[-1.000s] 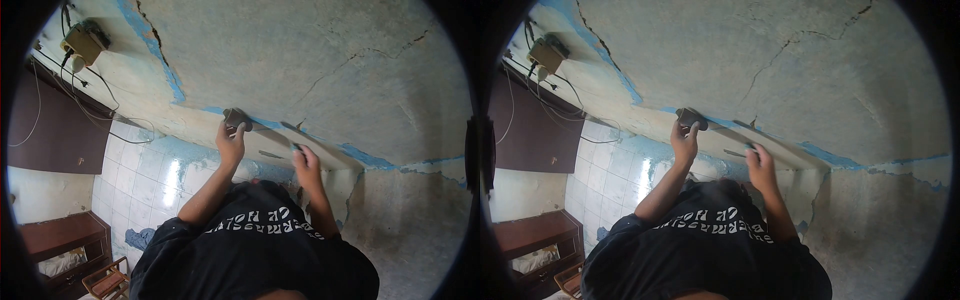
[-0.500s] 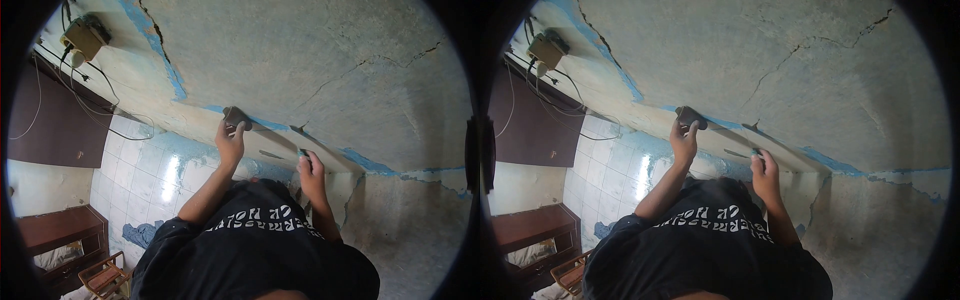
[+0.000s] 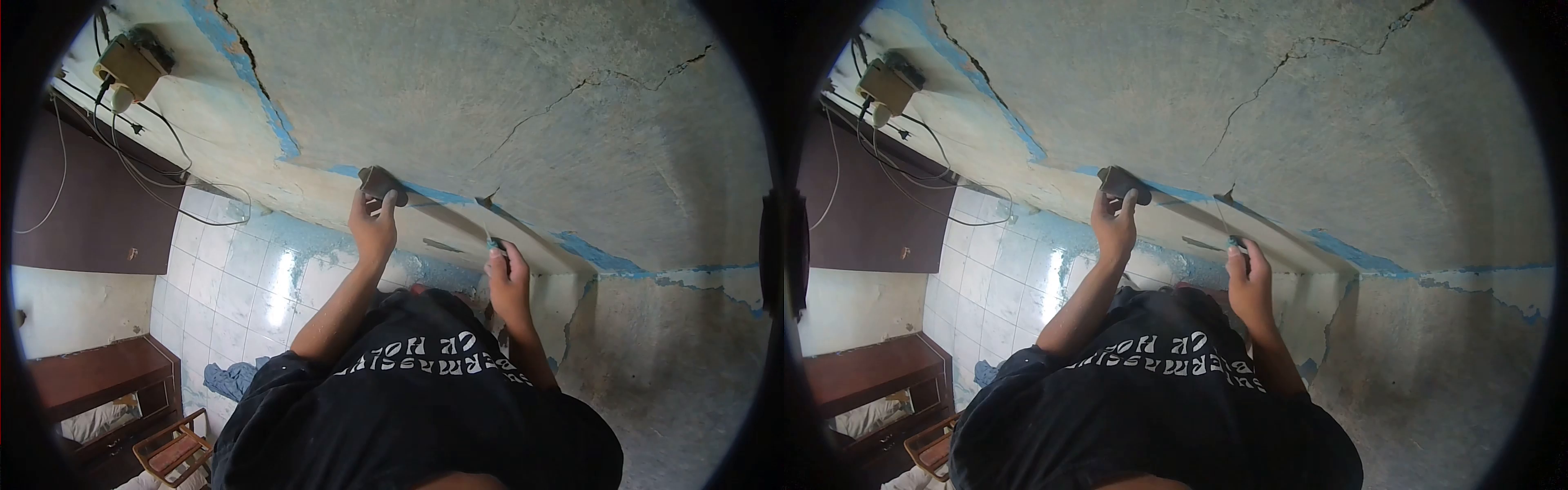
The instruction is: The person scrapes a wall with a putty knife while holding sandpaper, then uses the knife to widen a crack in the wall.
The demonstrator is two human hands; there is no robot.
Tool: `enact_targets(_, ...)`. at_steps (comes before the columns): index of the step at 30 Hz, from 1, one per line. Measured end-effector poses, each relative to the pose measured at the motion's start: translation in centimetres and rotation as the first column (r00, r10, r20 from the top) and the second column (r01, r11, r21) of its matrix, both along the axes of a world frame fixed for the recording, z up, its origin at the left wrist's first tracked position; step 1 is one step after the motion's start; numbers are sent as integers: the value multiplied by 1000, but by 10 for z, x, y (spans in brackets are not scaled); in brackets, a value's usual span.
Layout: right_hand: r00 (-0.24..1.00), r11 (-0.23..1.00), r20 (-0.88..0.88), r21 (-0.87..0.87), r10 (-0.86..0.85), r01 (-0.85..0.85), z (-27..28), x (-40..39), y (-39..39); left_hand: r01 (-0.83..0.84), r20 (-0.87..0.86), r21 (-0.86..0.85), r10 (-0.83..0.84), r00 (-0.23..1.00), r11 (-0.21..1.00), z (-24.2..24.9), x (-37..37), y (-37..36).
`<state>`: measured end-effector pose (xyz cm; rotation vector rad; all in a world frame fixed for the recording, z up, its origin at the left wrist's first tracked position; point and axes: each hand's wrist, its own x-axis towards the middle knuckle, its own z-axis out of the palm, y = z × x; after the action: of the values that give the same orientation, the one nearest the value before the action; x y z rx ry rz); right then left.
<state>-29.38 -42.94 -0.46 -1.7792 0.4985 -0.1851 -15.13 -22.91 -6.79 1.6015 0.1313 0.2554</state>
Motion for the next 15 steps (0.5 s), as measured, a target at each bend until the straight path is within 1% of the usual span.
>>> enact_targets(1, 1000, 1000, 5, -1, 4, -4, 0, 4, 0, -16, 4, 15, 16, 1000, 1000, 1, 2, -1)
enact_targets(3, 997, 989, 32, -132, 76, -71, 2, 8, 1, -7, 24, 26, 6, 1000, 1000, 1, 1, -1)
enact_targets(4, 997, 986, 15, -150, 72, -69, -3, 8, 4, -3, -2, 6, 3, 1000, 1000, 3, 0, -1)
enact_targets(6, 998, 990, 14, -124, 68, -66, -4, 5, 1, -3, -34, -12, 2, 999, 1000, 0, -2, -3)
enact_targets(8, 999, 998, 20, -47, 37, -36, 4, 1, -1, -19, 42, 12, 18, 999, 1000, -7, 3, -3)
enact_targets(9, 998, 997, -30, -58, 55, -57, 6, -1, -9, -19, 49, 15, 18, 999, 1000, -6, 5, -1)
enact_targets(11, 999, 986, 12, -157, 52, -50, -1, 3, -6, -14, 54, 24, 13, 998, 1000, -8, 3, -2)
enact_targets(13, 997, 983, -8, -169, 73, -73, -1, 7, 3, -9, 17, 1, 9, 1000, 1000, -4, 2, -5)
enact_targets(14, 999, 978, -9, -205, 35, -36, -9, 6, 5, -11, -13, -18, 11, 1000, 1000, -3, 0, -5)
enact_targets(15, 999, 979, -10, -203, 32, -33, -6, 3, 3, -8, -14, -16, 8, 1000, 1000, -3, -1, -5)
